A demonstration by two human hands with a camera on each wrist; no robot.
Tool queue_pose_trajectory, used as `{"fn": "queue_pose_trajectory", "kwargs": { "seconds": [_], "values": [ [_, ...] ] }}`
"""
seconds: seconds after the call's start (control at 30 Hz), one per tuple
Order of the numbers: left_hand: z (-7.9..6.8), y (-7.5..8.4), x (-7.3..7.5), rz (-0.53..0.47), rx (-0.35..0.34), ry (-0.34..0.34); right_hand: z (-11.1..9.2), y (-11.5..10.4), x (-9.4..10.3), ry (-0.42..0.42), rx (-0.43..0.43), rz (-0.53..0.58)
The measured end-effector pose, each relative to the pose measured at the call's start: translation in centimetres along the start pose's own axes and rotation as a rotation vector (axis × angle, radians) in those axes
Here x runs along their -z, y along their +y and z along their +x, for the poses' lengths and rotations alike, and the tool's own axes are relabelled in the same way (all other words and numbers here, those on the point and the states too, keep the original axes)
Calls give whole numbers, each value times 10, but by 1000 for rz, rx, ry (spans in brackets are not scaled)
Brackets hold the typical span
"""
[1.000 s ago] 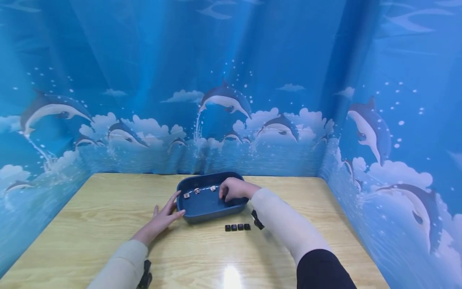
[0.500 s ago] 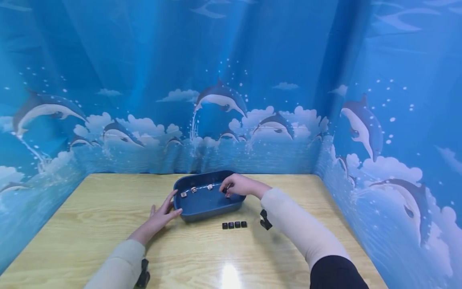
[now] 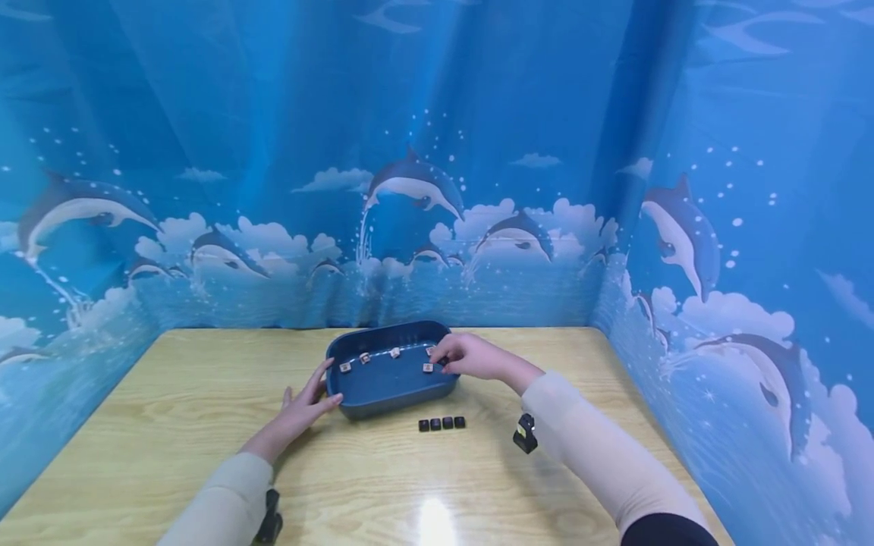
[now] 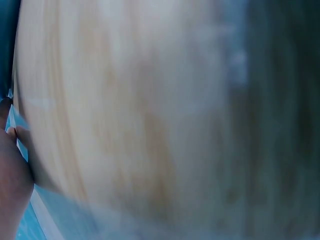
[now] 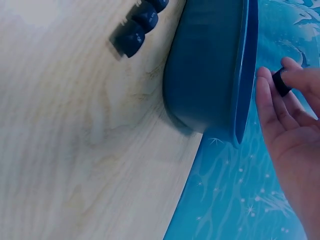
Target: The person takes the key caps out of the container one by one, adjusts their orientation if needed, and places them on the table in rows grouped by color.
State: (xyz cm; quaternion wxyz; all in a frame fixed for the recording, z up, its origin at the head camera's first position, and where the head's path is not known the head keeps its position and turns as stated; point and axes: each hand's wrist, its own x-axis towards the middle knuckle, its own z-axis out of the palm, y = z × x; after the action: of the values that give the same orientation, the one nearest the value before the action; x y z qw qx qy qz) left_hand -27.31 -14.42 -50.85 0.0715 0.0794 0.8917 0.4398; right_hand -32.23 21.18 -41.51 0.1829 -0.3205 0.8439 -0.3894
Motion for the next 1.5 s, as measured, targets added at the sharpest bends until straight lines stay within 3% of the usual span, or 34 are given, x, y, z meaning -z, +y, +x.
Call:
{"fn": "queue_pose_trajectory", "kwargs": {
  "seconds": [0.4,0.67,1.23,1.5],
  "values": [
    [1,0,0,12,7,-1,-33,18,-10,157,-3,-4],
    [1,0,2,12,8,-10,-49,33,-25,194,-31,107],
    [1,2,2,22,13,-10,-72,52,-57,319,-223,114],
    [1,3,1,22,16,-15,-72,61,-65,357,-169,36]
  ]
}}
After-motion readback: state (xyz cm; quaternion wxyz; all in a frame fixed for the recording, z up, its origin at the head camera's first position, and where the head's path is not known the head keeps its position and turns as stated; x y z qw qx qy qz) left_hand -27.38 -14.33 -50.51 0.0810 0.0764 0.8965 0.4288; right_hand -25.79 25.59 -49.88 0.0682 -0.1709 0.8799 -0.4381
